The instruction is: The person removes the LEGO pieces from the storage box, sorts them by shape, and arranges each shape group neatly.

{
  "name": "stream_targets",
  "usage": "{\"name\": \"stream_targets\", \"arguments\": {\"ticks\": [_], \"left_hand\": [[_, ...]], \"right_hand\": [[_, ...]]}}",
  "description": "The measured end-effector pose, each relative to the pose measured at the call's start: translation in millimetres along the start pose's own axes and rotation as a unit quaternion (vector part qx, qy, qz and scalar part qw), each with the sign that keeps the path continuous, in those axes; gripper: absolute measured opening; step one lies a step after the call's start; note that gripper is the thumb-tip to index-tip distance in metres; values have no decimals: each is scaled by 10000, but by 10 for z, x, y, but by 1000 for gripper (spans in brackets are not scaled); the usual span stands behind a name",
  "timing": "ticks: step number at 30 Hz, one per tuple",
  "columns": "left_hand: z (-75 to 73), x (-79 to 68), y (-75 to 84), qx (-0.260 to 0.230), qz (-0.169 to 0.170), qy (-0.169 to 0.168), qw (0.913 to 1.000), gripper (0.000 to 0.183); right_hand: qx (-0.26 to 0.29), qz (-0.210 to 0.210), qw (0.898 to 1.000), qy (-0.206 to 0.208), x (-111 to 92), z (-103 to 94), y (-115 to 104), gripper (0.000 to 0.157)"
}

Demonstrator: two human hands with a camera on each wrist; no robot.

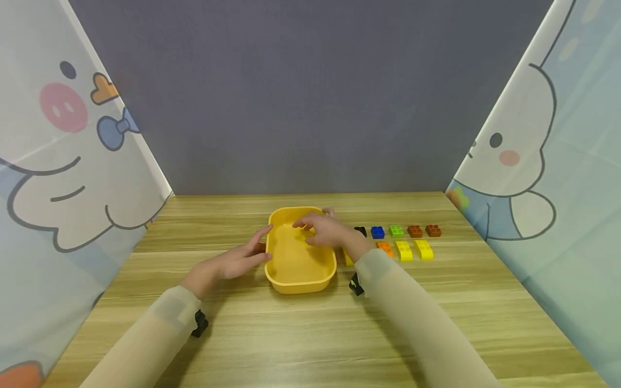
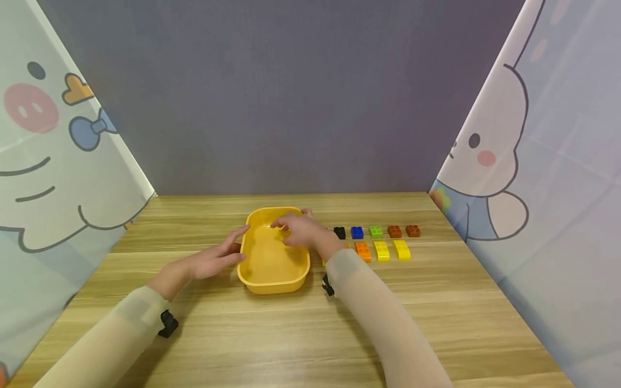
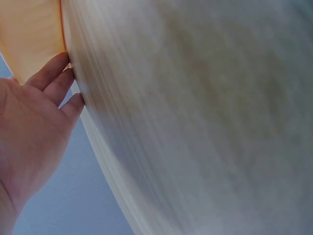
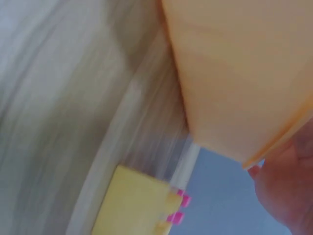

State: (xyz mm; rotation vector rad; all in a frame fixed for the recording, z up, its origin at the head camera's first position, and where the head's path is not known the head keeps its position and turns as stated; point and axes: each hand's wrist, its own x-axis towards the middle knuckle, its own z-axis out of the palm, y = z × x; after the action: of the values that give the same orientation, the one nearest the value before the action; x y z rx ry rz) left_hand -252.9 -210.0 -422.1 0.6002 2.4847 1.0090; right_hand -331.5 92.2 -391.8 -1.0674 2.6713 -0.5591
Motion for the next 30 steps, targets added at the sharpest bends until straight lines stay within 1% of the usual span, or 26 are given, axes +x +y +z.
{"name": "stream_targets", "arguments": {"ticks": [3, 6, 8, 11, 14, 20, 24, 30], "left_hand": [[5, 7, -5, 11, -10, -4, 10000, 85], [9, 12, -14, 15, -14, -20, 10000, 86], [12, 12, -18, -25, -7, -31, 10000, 86], [11, 12, -14, -37, 27, -30, 10000, 85], [6, 7, -6, -22, 24, -20, 10000, 85], [-4, 4, -1, 94, -36, 16, 9999, 85], [-4, 14, -1, 95, -23, 9, 10000, 85], [-4, 14, 4, 90, -34, 5, 10000, 86]], "right_hand": [[90, -174, 9997, -164, 12, 21, -44, 52], [-108, -171, 9996, -201, 30, 67, -69, 53], [-493, -112, 9985, -190, 41, 111, -76, 54], [-1220, -37, 9923, -191, 57, 177, -86, 52], [-1613, -36, 9868, -162, 63, 219, -103, 50], [-1548, 40, 9879, -123, 45, 222, -139, 61], [-1524, 129, 9881, -173, 31, 213, -146, 60], [-1285, 183, 9915, 11, 30, 214, -131, 70]]}}
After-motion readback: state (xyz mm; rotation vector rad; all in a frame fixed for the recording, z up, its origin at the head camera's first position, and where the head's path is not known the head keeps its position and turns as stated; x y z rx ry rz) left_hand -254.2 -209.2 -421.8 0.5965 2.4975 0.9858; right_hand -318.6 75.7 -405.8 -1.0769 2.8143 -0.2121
